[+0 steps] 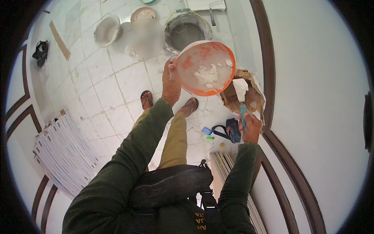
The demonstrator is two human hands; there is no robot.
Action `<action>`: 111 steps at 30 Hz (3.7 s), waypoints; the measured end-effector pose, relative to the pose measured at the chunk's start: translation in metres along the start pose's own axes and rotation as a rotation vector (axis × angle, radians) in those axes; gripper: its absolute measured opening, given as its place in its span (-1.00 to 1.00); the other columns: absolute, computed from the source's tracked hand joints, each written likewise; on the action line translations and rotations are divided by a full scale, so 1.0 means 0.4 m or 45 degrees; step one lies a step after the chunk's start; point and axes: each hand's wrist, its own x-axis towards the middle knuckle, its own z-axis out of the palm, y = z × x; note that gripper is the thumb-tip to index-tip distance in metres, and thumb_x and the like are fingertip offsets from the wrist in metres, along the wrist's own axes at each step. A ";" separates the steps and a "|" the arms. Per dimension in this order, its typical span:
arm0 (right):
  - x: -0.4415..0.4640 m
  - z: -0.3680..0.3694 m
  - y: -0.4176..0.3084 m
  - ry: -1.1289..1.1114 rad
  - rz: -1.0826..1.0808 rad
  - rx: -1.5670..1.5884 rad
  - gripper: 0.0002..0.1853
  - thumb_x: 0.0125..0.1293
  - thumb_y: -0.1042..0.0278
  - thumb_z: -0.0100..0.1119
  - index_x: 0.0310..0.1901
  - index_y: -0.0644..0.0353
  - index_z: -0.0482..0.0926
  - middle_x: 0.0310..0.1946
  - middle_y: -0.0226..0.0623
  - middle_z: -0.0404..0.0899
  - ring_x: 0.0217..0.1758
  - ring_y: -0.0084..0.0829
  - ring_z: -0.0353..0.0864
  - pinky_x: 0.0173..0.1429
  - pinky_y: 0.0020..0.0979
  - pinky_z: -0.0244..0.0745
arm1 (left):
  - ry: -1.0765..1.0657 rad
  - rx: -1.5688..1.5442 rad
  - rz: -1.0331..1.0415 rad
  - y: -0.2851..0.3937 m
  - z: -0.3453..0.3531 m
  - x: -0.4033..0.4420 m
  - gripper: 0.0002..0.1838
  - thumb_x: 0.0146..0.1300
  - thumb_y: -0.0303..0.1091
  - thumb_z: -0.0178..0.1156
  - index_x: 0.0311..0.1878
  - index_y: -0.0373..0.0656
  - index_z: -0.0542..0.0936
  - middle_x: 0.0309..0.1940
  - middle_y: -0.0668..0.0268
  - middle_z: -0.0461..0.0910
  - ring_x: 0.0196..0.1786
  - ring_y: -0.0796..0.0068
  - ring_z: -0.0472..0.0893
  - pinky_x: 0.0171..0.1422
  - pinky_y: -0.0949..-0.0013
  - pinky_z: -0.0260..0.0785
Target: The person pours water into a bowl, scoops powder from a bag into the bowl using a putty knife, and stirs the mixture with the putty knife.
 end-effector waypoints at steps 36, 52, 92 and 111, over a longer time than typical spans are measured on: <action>0.017 0.141 0.091 0.380 -1.148 -1.048 -0.64 0.22 0.59 0.18 0.08 0.33 0.58 -0.13 -0.08 0.60 -0.12 -0.22 0.63 -0.04 -0.30 0.52 | -0.010 0.071 0.048 0.038 -0.024 -0.062 -0.27 0.43 0.26 -0.20 0.28 -0.29 0.32 0.14 0.21 0.44 0.20 0.44 0.42 0.32 0.35 0.25; -0.030 0.168 0.048 0.152 -0.953 -0.983 -0.70 0.25 0.54 0.19 0.03 0.33 0.61 -0.21 -0.13 0.62 -0.19 -0.34 0.65 -0.09 -0.36 0.51 | 0.021 -0.018 0.058 0.071 -0.042 -0.073 -0.30 0.44 0.23 -0.19 0.27 -0.28 0.33 0.13 0.21 0.44 0.18 0.46 0.42 0.30 0.36 0.26; 0.001 0.236 -0.007 -0.183 -1.027 -1.124 -0.72 0.20 0.48 0.20 -0.03 0.24 0.63 -0.22 -0.10 0.58 -0.17 -0.09 0.61 -0.10 -0.20 0.49 | 0.079 0.054 0.069 0.060 -0.070 -0.050 -0.26 0.39 0.29 -0.17 0.25 -0.24 0.36 0.11 0.24 0.47 0.17 0.47 0.43 0.30 0.37 0.27; 0.069 -0.007 -0.041 0.238 -0.189 -1.757 -0.75 0.23 0.31 0.19 -0.21 0.36 0.62 -0.31 0.03 0.64 -0.20 0.03 0.65 -0.12 -0.17 0.52 | 0.190 0.012 0.040 0.029 -0.127 -0.011 -0.10 0.27 0.42 -0.13 0.31 -0.28 0.28 0.20 0.16 0.43 0.25 0.33 0.44 0.36 0.25 0.29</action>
